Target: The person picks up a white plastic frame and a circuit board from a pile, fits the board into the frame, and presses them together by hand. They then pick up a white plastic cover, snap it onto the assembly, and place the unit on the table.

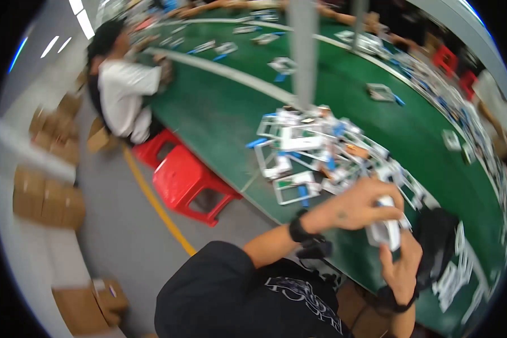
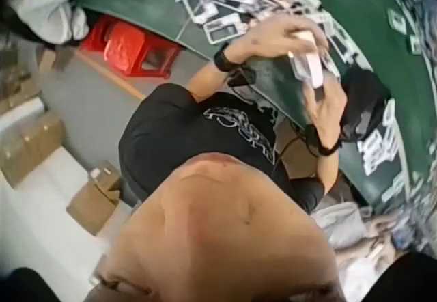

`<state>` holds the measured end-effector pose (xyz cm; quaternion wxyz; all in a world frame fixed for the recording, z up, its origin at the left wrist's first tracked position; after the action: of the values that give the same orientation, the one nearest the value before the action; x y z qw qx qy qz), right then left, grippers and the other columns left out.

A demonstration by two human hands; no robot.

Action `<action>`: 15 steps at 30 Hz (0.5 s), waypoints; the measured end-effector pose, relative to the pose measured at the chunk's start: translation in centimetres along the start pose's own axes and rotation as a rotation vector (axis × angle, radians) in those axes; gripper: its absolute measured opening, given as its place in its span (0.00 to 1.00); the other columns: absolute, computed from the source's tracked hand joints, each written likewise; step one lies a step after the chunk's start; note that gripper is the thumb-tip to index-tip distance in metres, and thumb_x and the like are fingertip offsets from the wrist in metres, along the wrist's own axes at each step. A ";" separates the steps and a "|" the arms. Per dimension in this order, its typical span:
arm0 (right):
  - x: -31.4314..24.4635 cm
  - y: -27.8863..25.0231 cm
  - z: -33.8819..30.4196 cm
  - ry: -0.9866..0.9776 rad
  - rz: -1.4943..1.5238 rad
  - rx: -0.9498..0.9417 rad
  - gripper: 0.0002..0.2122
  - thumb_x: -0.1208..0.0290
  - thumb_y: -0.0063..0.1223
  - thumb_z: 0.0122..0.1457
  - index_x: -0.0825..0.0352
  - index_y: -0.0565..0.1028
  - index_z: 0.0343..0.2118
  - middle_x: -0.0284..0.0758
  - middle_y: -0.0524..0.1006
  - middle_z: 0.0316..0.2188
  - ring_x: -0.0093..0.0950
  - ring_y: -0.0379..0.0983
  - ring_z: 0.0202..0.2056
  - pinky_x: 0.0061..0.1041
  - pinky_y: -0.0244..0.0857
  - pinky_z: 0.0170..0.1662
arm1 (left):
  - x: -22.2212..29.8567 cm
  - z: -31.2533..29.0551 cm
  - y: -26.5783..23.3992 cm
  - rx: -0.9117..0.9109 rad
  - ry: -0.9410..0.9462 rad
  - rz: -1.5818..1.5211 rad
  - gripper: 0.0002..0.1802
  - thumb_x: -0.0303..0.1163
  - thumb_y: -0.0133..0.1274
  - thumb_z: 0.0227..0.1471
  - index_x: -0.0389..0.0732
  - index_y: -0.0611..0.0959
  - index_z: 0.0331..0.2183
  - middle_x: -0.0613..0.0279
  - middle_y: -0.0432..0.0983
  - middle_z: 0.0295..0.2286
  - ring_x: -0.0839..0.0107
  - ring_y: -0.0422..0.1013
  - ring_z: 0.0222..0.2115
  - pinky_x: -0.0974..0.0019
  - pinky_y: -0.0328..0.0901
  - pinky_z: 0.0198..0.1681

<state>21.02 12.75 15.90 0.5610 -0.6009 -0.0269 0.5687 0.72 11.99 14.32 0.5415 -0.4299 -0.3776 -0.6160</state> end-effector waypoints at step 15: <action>-2.8 4.3 2.8 -0.011 -0.045 -0.091 0.20 0.56 0.44 0.67 0.73 0.67 0.31 0.45 0.66 0.20 0.42 0.64 0.22 0.36 0.54 0.27 | -0.2 -4.4 -2.5 0.628 0.178 0.480 0.18 0.33 0.46 0.64 0.33 0.77 0.24 0.54 0.74 0.18 0.58 0.71 0.17 0.63 0.62 0.20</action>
<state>15.43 11.13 15.51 0.5457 -0.6217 -0.0693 0.5576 -2.25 8.33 12.63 0.8054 -0.2646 -0.3879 -0.3618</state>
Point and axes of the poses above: each hand's wrist, its own z-axis towards the middle knuckle, its own y-axis out of the palm, x = y × z, the point moved 2 cm from there along z, towards the middle knuckle
